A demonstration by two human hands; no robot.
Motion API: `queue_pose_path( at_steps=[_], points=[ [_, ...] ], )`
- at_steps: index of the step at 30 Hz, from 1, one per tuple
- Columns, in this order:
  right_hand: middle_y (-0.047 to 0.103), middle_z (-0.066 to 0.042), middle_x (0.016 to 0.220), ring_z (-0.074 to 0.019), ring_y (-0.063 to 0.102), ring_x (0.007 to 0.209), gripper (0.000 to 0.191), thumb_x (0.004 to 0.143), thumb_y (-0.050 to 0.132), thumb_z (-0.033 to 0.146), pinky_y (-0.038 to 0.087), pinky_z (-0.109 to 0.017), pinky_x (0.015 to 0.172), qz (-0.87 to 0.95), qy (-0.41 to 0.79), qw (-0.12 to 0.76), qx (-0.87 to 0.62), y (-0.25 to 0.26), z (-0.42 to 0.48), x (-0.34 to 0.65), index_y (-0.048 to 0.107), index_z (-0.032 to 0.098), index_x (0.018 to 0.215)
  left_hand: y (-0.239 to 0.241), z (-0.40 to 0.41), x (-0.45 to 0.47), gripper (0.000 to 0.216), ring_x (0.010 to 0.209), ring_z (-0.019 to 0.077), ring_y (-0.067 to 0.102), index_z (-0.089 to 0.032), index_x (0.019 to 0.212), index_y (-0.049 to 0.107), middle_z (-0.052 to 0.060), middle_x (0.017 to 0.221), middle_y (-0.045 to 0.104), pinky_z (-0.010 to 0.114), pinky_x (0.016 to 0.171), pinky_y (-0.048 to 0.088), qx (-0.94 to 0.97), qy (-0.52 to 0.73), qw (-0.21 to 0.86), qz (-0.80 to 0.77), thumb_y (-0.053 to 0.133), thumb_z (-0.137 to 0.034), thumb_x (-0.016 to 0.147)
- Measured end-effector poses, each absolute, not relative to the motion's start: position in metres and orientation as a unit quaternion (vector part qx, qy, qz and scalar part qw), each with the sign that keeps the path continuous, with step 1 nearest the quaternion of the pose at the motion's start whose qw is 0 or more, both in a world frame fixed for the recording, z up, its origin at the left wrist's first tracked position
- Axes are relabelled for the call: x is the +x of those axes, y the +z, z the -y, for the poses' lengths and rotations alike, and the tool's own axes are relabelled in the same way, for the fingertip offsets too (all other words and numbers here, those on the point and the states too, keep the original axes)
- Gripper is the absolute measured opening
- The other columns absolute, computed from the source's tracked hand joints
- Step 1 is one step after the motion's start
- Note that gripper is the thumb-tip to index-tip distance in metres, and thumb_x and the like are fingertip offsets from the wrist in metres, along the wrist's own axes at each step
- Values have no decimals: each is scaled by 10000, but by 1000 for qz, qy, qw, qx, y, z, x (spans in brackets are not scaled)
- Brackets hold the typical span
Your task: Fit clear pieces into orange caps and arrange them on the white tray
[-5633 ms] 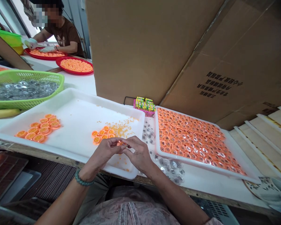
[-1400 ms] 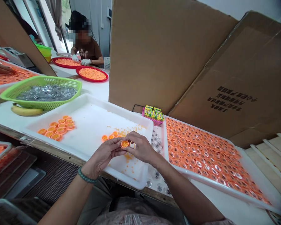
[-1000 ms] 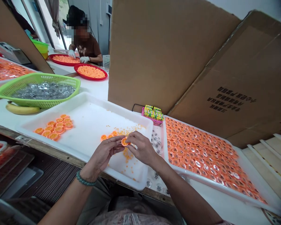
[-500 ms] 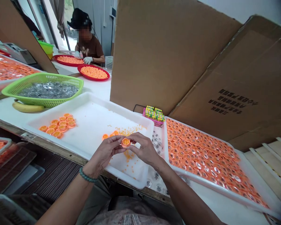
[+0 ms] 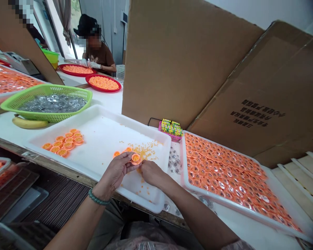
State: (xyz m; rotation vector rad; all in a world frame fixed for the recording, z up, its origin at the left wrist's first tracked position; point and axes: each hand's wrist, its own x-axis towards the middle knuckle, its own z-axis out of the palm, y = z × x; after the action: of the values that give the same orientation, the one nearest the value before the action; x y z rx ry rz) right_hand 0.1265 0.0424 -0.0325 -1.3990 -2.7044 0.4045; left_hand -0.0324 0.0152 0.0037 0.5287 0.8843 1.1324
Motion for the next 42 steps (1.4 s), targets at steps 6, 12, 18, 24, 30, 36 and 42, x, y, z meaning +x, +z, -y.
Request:
queue_pose_path(
  at_steps=[6,12,18,24,30,36,42],
  points=[
    [615,-55,574,-150,530,521,211,700,490,44,430,-267,530,887,122,35,-444,-42,-46,124,562,182,558,2,-15,-31,120,704,156,636,-123,825,627,70,804,663,262,670,530,257,501,715,-415,646,-211,746],
    [603,-32,548,-143,536,538,167,611,528,21,387,-240,529,877,127,65,-459,-24,-52,133,567,161,529,0,-16,-31,187,691,153,621,-127,807,632,58,797,652,276,663,521,277,490,695,-448,690,-267,697],
    [644,-13,742,-120,564,666,203,703,507,42,405,-221,623,859,157,181,-452,23,-47,148,642,166,791,0,-15,-28,193,708,162,609,-124,760,640,57,770,648,303,694,522,300,480,676,-472,699,-283,668],
    [664,-17,778,-117,595,718,191,743,562,35,436,-214,666,865,227,246,-374,42,-37,135,679,176,798,2,-14,-27,184,659,145,592,-127,746,648,52,730,648,294,674,525,313,457,685,-473,708,-273,651],
    [661,-23,784,-132,602,742,121,791,579,106,461,-251,702,839,223,307,-390,39,-36,134,672,183,780,1,-14,-28,161,656,155,604,-122,732,655,62,722,654,299,670,539,310,442,707,-456,721,-236,641],
    [643,-15,773,-128,590,742,131,783,565,80,458,-247,701,825,215,339,-398,40,-34,132,652,178,781,0,-14,-29,129,632,144,604,-128,777,643,49,724,638,297,659,550,306,435,726,-436,688,-189,672],
    [669,-16,796,-130,606,748,101,826,567,183,467,-257,707,831,237,314,-394,40,-32,132,667,196,818,0,-13,-29,141,572,118,573,-144,780,632,21,722,606,304,648,545,301,440,731,-427,697,-177,660]
  ],
)
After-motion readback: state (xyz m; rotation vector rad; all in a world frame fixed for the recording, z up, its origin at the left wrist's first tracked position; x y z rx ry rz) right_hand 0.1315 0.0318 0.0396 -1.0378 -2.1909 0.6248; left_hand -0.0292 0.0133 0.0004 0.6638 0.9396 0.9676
